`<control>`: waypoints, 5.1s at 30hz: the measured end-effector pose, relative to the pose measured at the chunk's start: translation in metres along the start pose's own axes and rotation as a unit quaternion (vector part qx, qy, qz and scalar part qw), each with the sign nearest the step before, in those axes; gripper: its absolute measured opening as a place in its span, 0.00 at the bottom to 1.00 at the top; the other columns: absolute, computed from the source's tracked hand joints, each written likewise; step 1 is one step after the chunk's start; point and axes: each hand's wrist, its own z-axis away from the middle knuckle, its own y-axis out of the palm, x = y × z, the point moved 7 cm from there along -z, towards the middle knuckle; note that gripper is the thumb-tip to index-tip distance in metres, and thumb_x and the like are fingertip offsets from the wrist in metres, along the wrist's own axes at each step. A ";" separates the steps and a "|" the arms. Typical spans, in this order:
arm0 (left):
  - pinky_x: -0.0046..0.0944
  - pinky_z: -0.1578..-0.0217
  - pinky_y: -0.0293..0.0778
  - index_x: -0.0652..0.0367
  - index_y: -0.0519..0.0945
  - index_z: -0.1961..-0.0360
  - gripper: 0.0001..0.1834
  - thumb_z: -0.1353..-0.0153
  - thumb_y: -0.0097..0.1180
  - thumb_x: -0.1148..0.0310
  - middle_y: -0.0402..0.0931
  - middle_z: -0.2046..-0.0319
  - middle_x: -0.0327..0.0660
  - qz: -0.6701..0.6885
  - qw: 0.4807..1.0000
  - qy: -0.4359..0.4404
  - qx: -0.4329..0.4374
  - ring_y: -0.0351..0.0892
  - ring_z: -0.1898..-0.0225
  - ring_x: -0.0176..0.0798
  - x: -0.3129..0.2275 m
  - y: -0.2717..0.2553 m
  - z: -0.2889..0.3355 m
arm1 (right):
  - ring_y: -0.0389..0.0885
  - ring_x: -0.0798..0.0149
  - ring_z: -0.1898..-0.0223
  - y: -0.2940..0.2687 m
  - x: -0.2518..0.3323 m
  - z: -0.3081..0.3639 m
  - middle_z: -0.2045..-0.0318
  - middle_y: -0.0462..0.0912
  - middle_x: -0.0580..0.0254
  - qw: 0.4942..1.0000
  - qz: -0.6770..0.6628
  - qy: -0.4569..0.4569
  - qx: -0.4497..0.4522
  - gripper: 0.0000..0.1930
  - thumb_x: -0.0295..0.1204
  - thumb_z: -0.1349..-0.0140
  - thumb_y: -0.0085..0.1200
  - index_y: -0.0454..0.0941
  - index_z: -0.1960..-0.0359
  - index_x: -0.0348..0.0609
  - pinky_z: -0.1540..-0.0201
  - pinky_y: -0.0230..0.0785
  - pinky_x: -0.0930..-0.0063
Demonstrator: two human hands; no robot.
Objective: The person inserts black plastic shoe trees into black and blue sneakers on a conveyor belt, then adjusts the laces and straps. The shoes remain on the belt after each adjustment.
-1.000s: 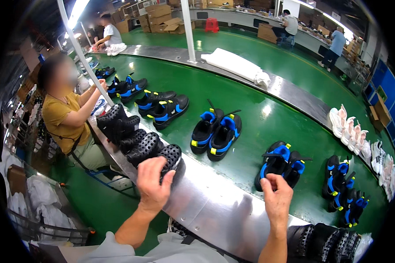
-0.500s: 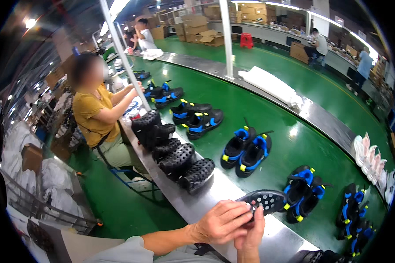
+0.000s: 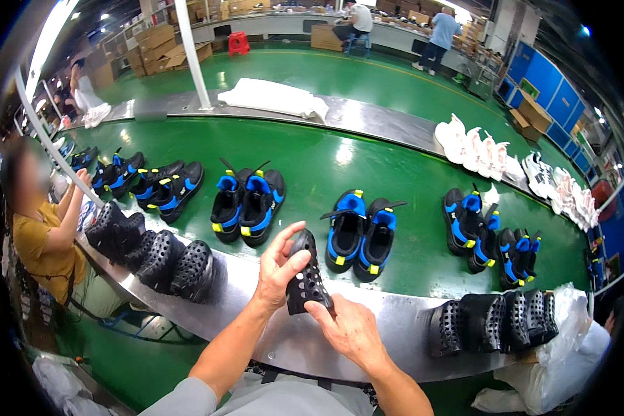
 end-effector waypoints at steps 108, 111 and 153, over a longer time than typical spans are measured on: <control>0.49 0.53 0.73 0.52 0.82 0.62 0.07 0.42 0.61 0.73 0.79 0.64 0.40 -0.651 0.702 0.289 0.014 0.77 0.52 0.49 0.078 0.048 -0.065 | 0.88 0.63 0.54 -0.032 -0.139 -0.135 0.59 0.89 0.52 0.879 -0.316 -0.055 -0.353 0.11 0.13 0.34 0.50 0.79 0.52 0.34 0.49 0.77 0.73; 0.50 0.53 0.74 0.54 0.82 0.63 0.06 0.42 0.60 0.74 0.79 0.64 0.41 -0.636 0.713 0.296 0.020 0.77 0.52 0.50 0.077 0.049 -0.065 | 0.88 0.67 0.56 -0.023 -0.158 -0.143 0.59 0.89 0.58 0.841 -0.407 -0.047 -0.353 0.11 0.14 0.34 0.52 0.80 0.53 0.35 0.51 0.77 0.76; 0.42 0.59 0.79 0.48 0.89 0.64 0.09 0.44 0.60 0.63 0.72 0.54 0.42 -0.809 0.397 0.284 0.327 0.75 0.50 0.46 0.080 0.093 -0.065 | 0.80 0.62 0.81 -0.030 -0.171 -0.178 0.78 0.81 0.54 0.891 -0.322 0.009 -0.320 0.14 0.36 0.29 0.53 0.79 0.63 0.35 0.79 0.73 0.65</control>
